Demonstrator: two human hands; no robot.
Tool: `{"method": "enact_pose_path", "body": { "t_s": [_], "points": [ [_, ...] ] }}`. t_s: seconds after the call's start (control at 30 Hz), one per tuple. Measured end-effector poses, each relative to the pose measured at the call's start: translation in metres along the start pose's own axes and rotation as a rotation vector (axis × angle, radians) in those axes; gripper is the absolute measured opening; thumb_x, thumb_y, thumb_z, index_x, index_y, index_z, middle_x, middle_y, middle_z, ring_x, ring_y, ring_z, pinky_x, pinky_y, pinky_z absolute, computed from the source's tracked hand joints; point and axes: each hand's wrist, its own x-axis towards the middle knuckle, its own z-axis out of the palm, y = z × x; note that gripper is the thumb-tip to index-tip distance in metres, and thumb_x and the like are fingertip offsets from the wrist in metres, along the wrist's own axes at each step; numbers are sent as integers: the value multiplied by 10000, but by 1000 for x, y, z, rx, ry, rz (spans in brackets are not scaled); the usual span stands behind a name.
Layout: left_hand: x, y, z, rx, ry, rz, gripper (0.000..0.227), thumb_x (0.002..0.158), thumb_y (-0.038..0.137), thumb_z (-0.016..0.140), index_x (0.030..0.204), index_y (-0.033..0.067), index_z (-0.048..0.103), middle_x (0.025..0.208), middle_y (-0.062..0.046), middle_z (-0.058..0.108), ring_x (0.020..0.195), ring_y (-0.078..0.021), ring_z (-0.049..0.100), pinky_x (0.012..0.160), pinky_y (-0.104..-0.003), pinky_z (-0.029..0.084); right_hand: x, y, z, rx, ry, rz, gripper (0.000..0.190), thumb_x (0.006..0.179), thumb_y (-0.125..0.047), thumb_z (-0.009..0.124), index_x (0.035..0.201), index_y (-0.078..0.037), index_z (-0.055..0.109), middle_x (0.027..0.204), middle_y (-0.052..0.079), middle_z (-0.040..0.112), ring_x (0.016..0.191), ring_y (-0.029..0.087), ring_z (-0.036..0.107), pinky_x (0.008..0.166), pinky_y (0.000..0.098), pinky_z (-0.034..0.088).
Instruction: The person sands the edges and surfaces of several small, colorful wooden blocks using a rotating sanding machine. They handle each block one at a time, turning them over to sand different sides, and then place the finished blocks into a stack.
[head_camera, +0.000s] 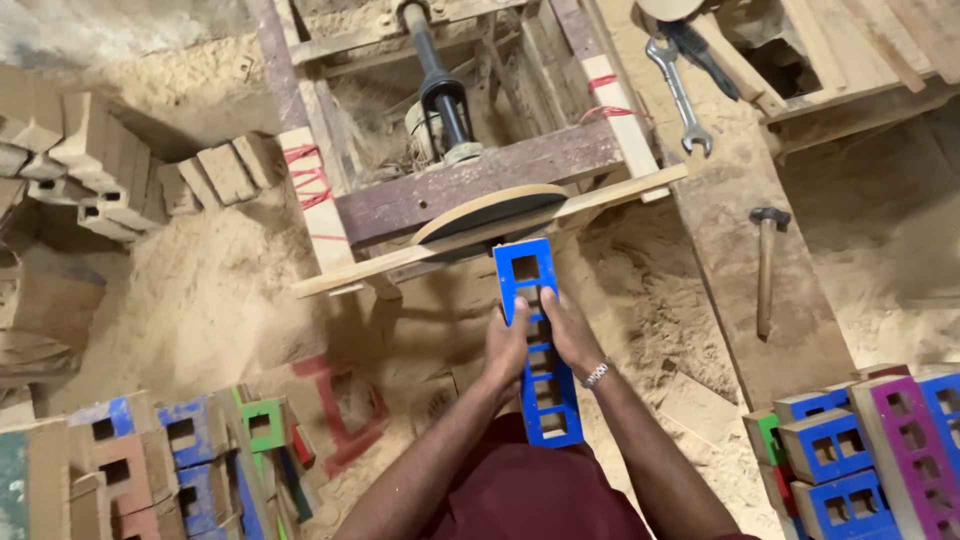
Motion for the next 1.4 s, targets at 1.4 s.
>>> {"method": "enact_pose_path", "body": {
  "t_s": [1.4],
  "points": [
    [98,4,20,271,248,-234,373,993,270,576,1161,-41,692,976,-158,753,826,-227,701,732,-416,571,103,64,-33,-323,4,217,597,1051,-521,360,1093,-27,692,966,205,738,936,348,701,848,423,508]
  ]
}}
